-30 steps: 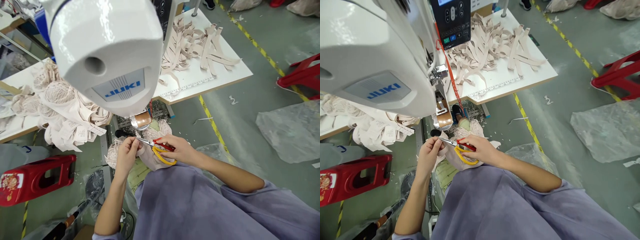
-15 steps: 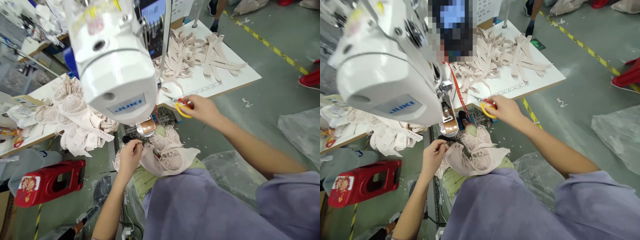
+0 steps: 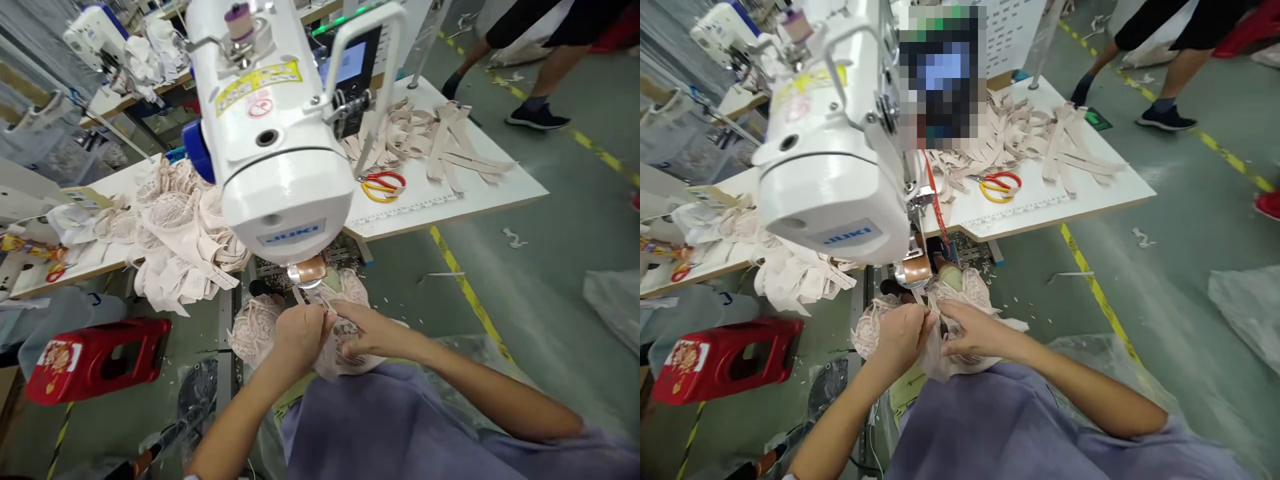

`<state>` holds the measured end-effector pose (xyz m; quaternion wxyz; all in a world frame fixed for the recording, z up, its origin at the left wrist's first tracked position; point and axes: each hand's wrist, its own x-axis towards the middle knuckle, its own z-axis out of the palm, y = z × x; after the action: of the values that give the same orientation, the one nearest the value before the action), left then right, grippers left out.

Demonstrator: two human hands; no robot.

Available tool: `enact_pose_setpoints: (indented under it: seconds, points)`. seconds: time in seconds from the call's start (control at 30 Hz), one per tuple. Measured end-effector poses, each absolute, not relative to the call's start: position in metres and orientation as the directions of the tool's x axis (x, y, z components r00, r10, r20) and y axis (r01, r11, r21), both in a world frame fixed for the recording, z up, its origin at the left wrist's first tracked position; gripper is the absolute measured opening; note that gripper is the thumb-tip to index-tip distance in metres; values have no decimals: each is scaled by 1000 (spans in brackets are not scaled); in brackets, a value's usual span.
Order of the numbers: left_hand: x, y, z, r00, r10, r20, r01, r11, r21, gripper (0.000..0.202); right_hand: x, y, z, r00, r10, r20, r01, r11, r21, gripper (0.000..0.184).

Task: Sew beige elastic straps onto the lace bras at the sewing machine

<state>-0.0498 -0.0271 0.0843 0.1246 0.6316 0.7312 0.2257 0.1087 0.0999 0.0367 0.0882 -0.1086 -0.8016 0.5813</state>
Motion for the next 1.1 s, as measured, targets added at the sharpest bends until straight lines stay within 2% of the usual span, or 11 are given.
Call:
enact_pose_setpoints:
  seconds: [0.1,0.17,0.23,0.3,0.43,0.57,0.73,0.9,1.1]
  points:
    - [-28,-15,91,-261,954,148,766,112,633,31,102,84,43,-850,523,-67,76,-4,-997,58]
    - [-20,-7,98,-377,922,86,591,168,789,35,95,87,55,-739,660,-133,61,-132,-989,49]
    - [-16,0,103,-489,872,11,399,213,892,39,87,97,69,-676,725,-132,30,-153,-988,38]
    - [-19,2,105,-580,815,-11,317,238,918,42,76,113,81,-665,741,-95,4,-123,-992,31]
    - [-35,-1,99,-653,754,63,465,334,820,27,53,150,89,-686,727,-11,65,47,-997,23]
    - [-50,-2,92,-567,801,192,688,333,644,29,35,178,87,-753,656,52,101,192,-976,16]
    - [-59,3,90,-527,815,239,781,354,515,31,20,194,90,-802,587,110,125,346,-930,8]
    - [-63,5,91,-540,803,253,779,363,512,28,14,198,96,-811,567,144,142,429,-892,5]
    - [-65,5,92,-556,791,253,764,368,530,26,14,197,102,-810,568,144,151,440,-885,13]
